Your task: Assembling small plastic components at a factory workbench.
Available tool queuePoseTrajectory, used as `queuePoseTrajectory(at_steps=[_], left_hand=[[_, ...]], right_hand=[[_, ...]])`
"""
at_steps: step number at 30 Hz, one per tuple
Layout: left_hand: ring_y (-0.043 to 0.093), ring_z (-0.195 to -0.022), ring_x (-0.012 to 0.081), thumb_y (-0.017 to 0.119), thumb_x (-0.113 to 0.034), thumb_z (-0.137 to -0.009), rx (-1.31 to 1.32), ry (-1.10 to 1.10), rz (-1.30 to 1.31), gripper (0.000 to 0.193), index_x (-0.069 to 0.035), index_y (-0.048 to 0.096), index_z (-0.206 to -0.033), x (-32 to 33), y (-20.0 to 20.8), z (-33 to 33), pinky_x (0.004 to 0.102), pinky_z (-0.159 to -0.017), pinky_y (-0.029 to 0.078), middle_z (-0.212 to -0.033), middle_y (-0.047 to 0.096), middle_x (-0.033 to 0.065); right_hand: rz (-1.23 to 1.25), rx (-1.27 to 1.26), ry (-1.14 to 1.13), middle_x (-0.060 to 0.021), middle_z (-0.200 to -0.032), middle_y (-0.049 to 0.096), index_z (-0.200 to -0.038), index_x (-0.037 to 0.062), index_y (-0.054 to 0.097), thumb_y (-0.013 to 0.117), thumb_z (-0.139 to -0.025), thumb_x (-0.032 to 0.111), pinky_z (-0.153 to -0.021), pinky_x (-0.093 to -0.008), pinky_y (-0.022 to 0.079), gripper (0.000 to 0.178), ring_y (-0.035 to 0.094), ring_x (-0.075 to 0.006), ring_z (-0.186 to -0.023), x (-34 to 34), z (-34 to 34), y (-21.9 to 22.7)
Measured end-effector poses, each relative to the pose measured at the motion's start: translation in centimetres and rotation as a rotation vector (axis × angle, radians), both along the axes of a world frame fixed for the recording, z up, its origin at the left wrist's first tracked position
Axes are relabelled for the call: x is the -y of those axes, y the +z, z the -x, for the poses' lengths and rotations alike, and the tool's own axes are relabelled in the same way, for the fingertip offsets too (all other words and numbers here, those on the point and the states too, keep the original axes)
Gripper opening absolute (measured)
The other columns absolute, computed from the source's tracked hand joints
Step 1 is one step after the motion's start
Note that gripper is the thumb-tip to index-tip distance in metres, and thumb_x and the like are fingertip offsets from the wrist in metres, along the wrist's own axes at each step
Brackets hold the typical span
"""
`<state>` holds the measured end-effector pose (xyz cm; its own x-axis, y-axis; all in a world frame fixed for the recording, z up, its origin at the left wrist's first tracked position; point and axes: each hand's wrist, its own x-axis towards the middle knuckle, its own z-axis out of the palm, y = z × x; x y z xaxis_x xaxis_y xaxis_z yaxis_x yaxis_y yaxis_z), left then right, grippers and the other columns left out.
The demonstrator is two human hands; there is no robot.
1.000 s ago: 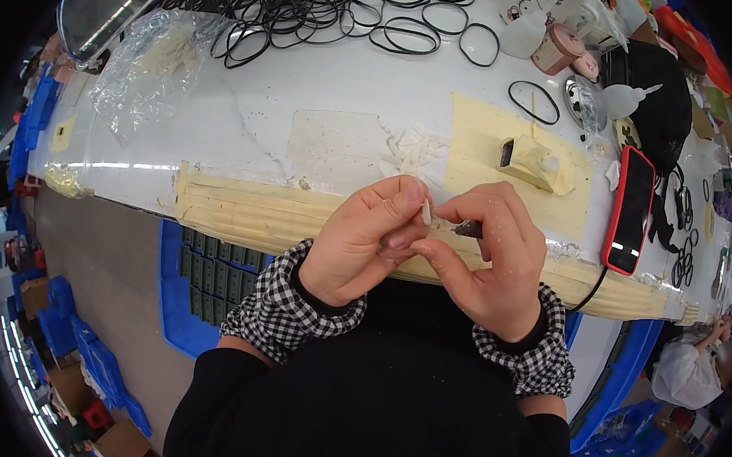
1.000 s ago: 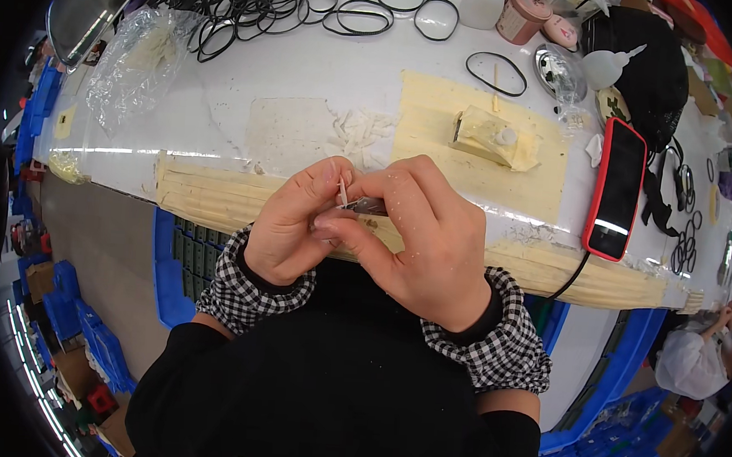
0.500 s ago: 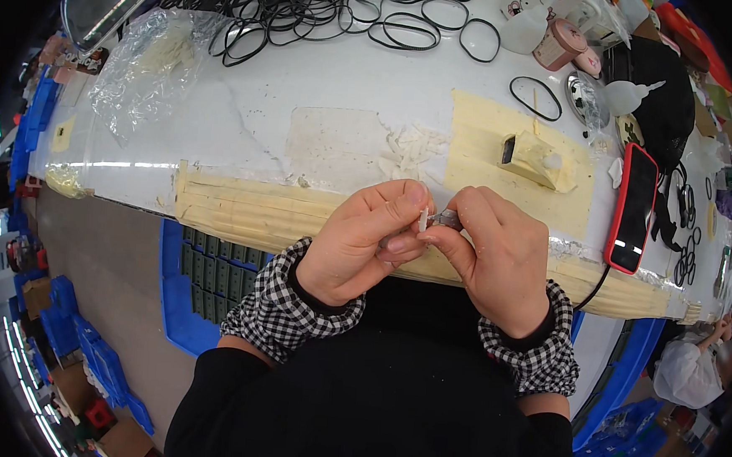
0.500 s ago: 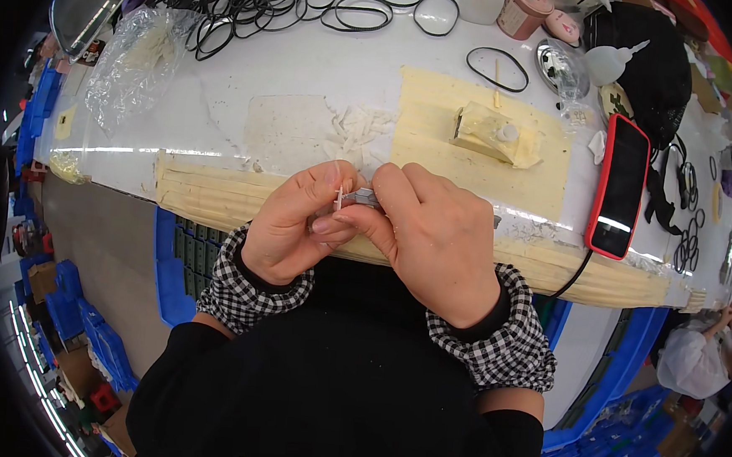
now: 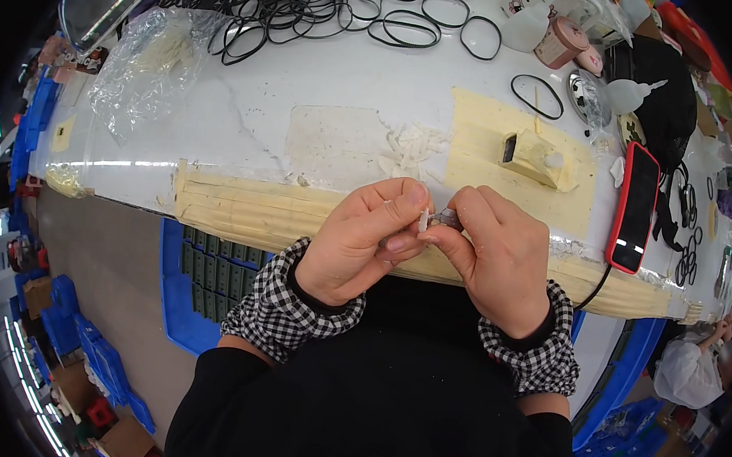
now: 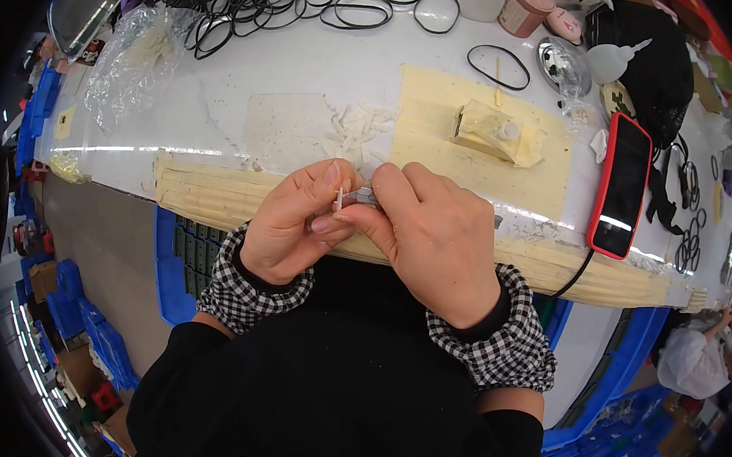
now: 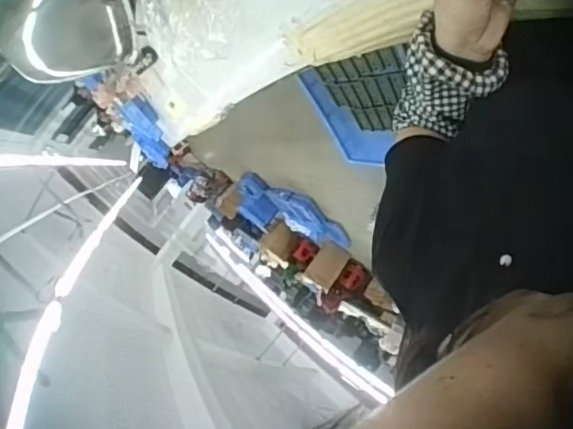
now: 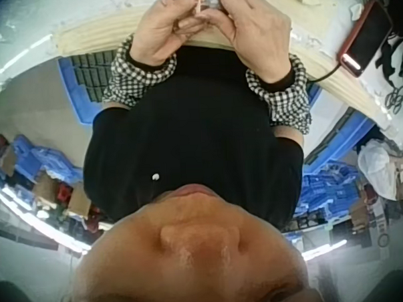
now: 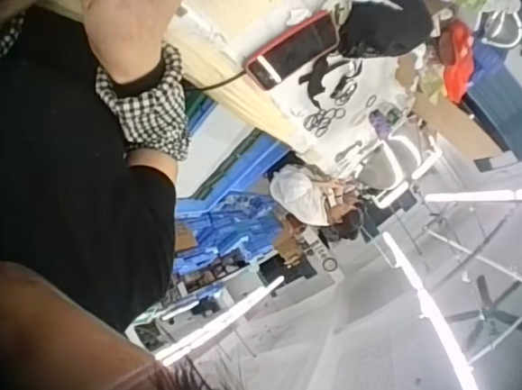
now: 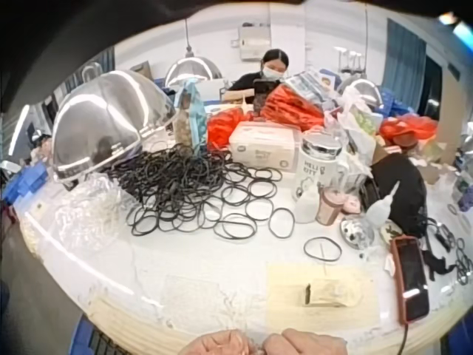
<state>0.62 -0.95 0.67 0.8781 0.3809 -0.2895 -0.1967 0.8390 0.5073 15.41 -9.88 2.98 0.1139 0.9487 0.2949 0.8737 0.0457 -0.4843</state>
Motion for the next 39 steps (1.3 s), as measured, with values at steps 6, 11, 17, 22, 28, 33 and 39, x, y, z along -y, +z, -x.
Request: queuePoseTrajectory(at_steps=[6,11,17,22,28,33,39], left_hand=[[0.034,-0.056,0.0032,0.049,-0.024,-0.097,-0.001,0.008,-0.010,0.023,-0.005,0.054,-0.085,0.03,0.07,0.01,0.0180,-0.053,0.029,-0.067,0.045,-0.0033],[0.034,-0.056,0.0034,0.049,-0.023,-0.097,0.006,0.001,-0.018,0.022,-0.005,0.053,-0.084,-0.06,0.01,0.07,0.0184,-0.053,0.029,-0.067,0.044,-0.0032],[0.035,-0.058,0.0039,0.050,-0.022,-0.097,-0.036,0.042,-0.051,0.022,-0.005,0.053,-0.084,0.17,0.10,0.04,0.0182,-0.054,0.029,-0.067,0.045,-0.0032],[0.034,-0.058,0.0040,0.052,-0.022,-0.096,-0.059,0.065,-0.101,0.021,-0.005,0.053,-0.084,0.19,0.15,0.14,0.0180,-0.055,0.030,-0.067,0.045,-0.0034],[0.035,-0.058,0.0036,0.054,-0.020,-0.095,-0.070,0.068,-0.095,0.018,-0.004,0.054,-0.086,0.23,0.16,0.16,0.0176,-0.055,0.029,-0.066,0.044,-0.0039],[0.035,-0.059,0.0034,0.055,-0.020,-0.094,-0.079,0.071,-0.093,0.017,-0.004,0.055,-0.087,0.26,0.08,0.19,0.0174,-0.055,0.029,-0.065,0.044,-0.0045],[0.035,-0.058,0.0033,0.055,-0.020,-0.094,-0.086,0.063,-0.110,0.018,-0.005,0.054,-0.086,0.20,0.18,0.17,0.0175,-0.054,0.029,-0.065,0.044,-0.0048]], right_hand=[[0.023,0.030,0.010,-0.0038,-0.063,0.046,-0.078,0.0104,0.054,0.062,-0.081,0.038,-0.047,-0.0321,0.041,0.029,0.054,-0.0212,-0.054,0.10,-0.03,0.02],[0.022,0.017,0.007,-0.0049,-0.063,0.046,-0.077,0.0086,0.053,0.063,-0.081,0.038,-0.047,-0.0327,0.041,0.031,0.053,-0.0226,-0.055,0.15,0.06,0.03],[0.007,0.005,0.002,-0.0070,-0.064,0.047,-0.076,0.0054,0.050,0.064,-0.080,0.038,-0.048,-0.0335,0.040,0.035,0.052,-0.0250,-0.055,0.04,0.08,0.25],[0.023,0.042,-0.005,-0.0069,-0.063,0.046,-0.075,0.0057,0.050,0.064,-0.080,0.039,-0.048,-0.0335,0.040,0.036,0.052,-0.0248,-0.055,0.05,0.10,0.31],[0.044,0.054,-0.007,-0.0071,-0.063,0.046,-0.075,0.0058,0.050,0.064,-0.079,0.039,-0.048,-0.0338,0.040,0.036,0.051,-0.0249,-0.055,0.22,0.12,0.43],[0.028,0.038,-0.001,-0.0068,-0.063,0.046,-0.075,0.0060,0.050,0.064,-0.080,0.038,-0.048,-0.0339,0.040,0.035,0.051,-0.0247,-0.054,0.13,0.08,0.35],[0.019,0.066,0.010,-0.0041,-0.062,0.044,-0.074,0.0110,0.051,0.063,-0.080,0.039,-0.046,-0.0326,0.040,0.031,0.052,-0.0220,-0.052,0.24,-0.02,0.17]])
